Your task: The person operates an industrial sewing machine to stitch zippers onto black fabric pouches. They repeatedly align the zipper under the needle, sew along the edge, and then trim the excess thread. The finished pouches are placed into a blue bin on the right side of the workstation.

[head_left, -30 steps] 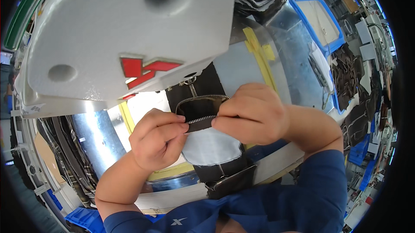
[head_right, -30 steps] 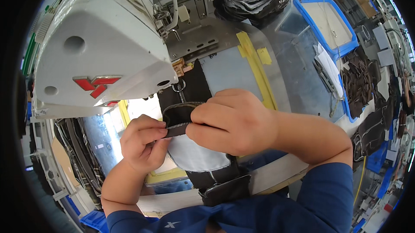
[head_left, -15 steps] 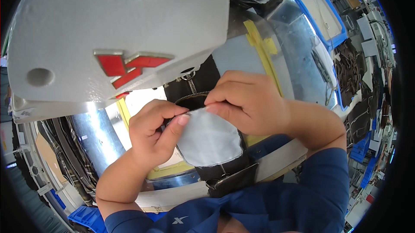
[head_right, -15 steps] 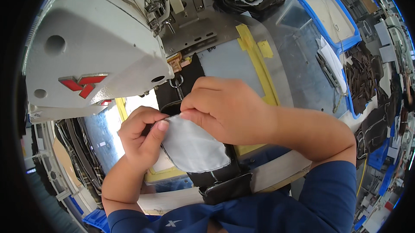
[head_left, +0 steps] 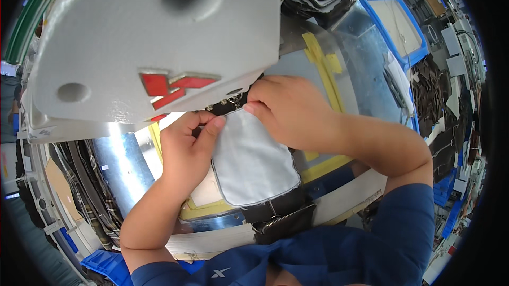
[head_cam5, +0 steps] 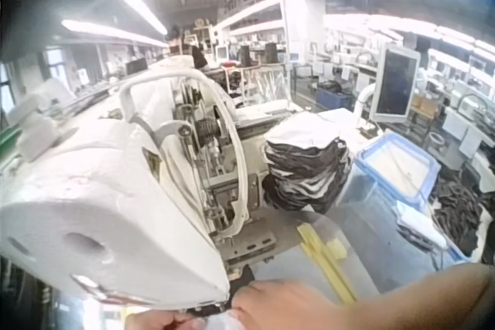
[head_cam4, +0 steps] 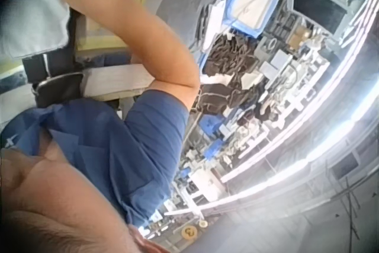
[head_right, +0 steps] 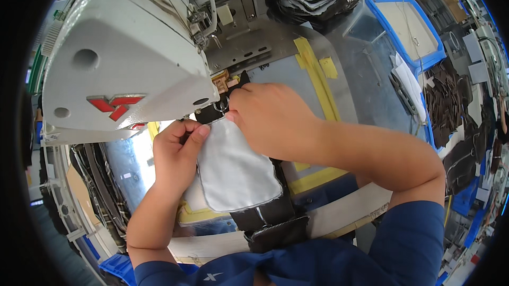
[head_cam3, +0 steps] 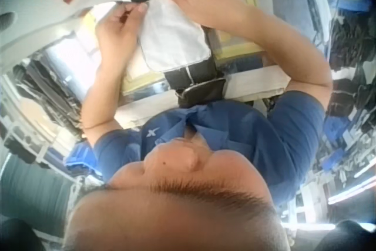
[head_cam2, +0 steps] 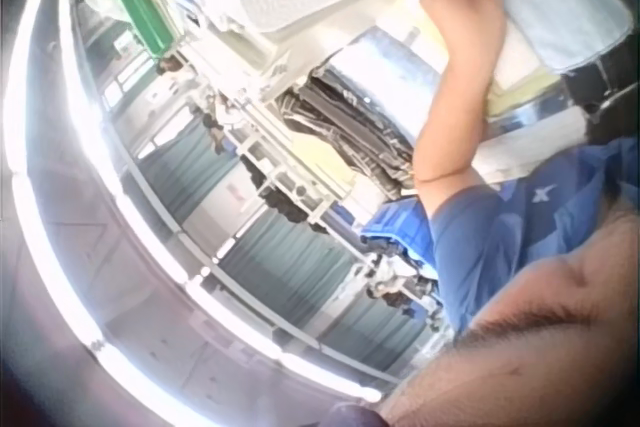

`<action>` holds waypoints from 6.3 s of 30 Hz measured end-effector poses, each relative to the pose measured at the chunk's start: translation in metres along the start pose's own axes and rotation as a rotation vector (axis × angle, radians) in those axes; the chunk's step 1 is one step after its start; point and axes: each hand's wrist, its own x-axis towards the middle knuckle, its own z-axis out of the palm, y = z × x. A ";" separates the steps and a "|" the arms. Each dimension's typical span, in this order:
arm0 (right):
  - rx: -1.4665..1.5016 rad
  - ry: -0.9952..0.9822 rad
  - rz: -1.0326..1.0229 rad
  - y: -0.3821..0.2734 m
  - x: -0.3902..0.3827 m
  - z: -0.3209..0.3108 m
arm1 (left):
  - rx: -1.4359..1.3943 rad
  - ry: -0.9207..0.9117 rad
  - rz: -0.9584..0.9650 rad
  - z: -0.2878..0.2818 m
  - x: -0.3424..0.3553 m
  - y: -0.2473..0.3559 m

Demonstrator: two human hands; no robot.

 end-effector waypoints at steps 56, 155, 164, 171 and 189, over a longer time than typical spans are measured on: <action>0.000 -0.146 0.057 0.038 0.062 -0.003 | 0.389 0.139 0.684 -0.004 0.069 -0.041; -0.057 -0.078 -0.051 0.010 0.049 -0.010 | 0.733 -0.497 0.757 -0.032 -0.007 0.028; -0.140 -0.065 -0.167 0.025 0.043 -0.008 | 0.812 -0.419 0.799 -0.022 -0.009 0.020; -0.012 -0.025 -0.059 0.001 0.042 -0.020 | 0.791 -0.452 0.778 -0.027 -0.010 0.027; -0.028 -0.058 -0.045 0.005 0.048 -0.010 | 0.892 -0.410 0.810 -0.024 -0.016 0.021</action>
